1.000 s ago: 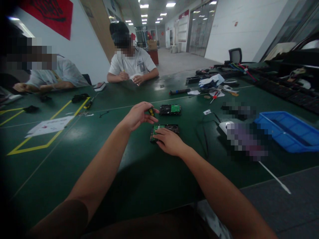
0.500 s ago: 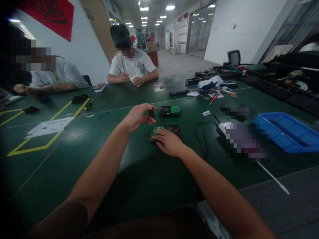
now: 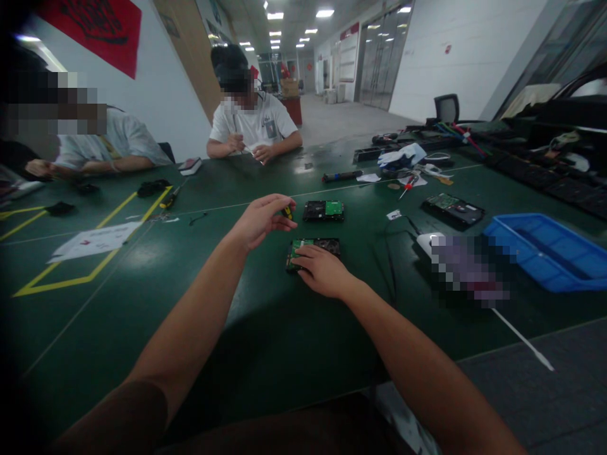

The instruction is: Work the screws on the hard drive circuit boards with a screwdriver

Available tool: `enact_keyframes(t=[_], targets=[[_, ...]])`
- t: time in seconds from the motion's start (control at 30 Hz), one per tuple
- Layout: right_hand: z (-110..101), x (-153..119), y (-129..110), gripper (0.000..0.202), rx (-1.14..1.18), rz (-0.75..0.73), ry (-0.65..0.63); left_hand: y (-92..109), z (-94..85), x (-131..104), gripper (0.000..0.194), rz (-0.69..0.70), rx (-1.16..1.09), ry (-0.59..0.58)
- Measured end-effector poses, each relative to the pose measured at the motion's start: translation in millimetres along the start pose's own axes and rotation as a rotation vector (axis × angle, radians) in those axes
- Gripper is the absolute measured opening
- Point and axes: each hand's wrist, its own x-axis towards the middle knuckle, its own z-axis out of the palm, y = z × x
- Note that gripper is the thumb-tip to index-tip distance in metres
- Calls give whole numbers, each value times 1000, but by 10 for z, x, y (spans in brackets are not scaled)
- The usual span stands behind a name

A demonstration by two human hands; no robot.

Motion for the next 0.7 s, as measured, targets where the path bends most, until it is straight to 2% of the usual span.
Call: enact_keyframes(t=[0.27,0.47,0.7], targets=[[-3,2,0,38,26,-4,3,27,8,-36,18,-9,56,-55],[7,6,-2,37,19,0,1,28,18,-45,17,-41,1,-58],[10,-4,4,39,27,2,7,17,0,-21,13,-16,9,-55]])
